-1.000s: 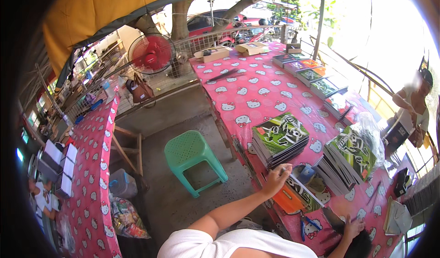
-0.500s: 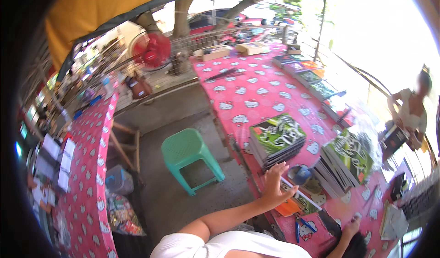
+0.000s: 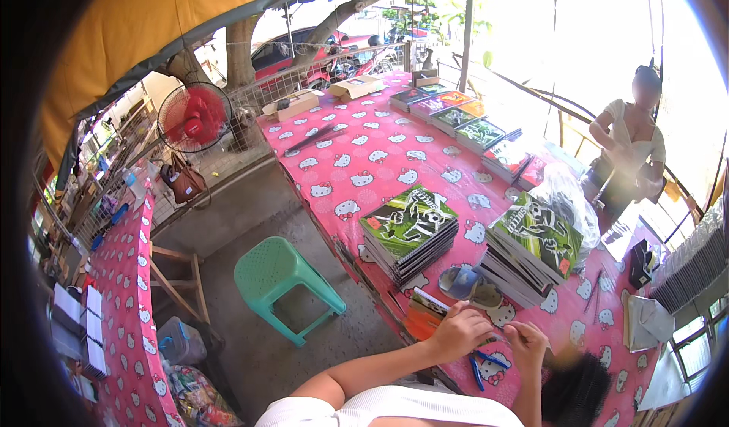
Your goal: The person binds books by inserting a plastic spiral through the pre-punched holes of a stack of pages and covers, then trims the excess spiral using a pair of blue-handled pliers.
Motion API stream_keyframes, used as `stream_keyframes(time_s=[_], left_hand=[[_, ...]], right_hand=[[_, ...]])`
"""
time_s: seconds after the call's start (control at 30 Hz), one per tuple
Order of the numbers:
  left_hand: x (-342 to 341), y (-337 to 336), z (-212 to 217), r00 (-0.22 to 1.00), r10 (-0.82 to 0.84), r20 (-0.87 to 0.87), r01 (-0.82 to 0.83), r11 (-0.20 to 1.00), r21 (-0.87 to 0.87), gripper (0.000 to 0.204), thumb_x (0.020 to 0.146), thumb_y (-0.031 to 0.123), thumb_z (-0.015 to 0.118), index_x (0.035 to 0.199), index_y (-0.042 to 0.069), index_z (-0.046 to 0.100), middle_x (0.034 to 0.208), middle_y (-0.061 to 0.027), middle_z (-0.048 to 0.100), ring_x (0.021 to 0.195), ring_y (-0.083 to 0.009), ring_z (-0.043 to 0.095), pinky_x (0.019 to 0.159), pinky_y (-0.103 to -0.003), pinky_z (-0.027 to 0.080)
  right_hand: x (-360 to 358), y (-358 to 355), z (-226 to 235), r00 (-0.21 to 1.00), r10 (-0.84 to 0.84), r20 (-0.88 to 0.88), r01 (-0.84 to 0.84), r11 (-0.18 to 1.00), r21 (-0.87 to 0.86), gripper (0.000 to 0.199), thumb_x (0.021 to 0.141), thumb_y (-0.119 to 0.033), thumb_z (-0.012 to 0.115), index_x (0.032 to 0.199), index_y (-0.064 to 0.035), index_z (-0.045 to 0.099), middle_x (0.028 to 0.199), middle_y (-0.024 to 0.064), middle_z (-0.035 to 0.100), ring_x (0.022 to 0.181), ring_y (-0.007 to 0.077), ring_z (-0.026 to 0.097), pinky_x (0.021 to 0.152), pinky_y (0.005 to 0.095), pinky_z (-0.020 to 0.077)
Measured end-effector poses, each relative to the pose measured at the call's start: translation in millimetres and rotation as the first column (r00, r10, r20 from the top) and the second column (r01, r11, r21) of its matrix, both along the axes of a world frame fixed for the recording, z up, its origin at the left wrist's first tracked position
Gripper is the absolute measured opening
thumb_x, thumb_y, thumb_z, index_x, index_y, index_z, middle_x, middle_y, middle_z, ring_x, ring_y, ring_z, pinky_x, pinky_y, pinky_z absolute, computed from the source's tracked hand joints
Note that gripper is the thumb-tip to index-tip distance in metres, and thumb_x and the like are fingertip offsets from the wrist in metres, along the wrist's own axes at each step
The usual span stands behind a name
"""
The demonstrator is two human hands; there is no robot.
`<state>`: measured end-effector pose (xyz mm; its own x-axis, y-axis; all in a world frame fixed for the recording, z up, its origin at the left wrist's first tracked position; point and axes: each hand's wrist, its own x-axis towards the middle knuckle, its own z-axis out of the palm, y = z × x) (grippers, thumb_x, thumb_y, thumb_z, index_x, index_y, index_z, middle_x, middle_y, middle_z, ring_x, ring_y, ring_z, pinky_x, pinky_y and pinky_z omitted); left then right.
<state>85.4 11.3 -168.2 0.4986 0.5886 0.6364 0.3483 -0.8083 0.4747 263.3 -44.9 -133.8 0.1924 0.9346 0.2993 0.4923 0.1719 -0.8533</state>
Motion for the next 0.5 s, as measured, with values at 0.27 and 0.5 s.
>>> stream_keyframes(time_s=[0.27, 0.5], left_hand=[[-11, 1, -2, 0.998, 0.03, 0.051, -0.029, 0.999, -0.026, 0.013, 0.078, 0.022, 0.071, 0.087, 0.012, 0.069, 0.086, -0.0016, 0.068, 0.084, -0.0185, 0.063, 0.094, -0.042, 0.039], [1, 0, -16, 0.987, -0.066, 0.149, 0.065, 0.998, 0.011, 0.014, 0.078, 0.024, 0.067, 0.078, 0.011, 0.064, 0.072, -0.0036, 0.06, 0.078, -0.0227, 0.058, 0.093, -0.042, 0.038]], right_hand=[[6, 24, -18, 0.932, 0.055, -0.357, -0.144, 0.963, -0.226, 0.01, 0.081, -0.002, 0.069, 0.088, 0.0002, 0.063, 0.072, 0.0017, 0.062, 0.059, 0.0062, 0.055, 0.052, 0.0193, 0.0436], [36, 29, -22, 0.915, 0.338, -0.219, -0.395, 0.861, -0.321, 0.018, 0.07, -0.011, 0.071, 0.069, 0.0053, 0.063, 0.055, -0.001, 0.052, 0.049, 0.0077, 0.046, 0.045, 0.0227, 0.0332]])
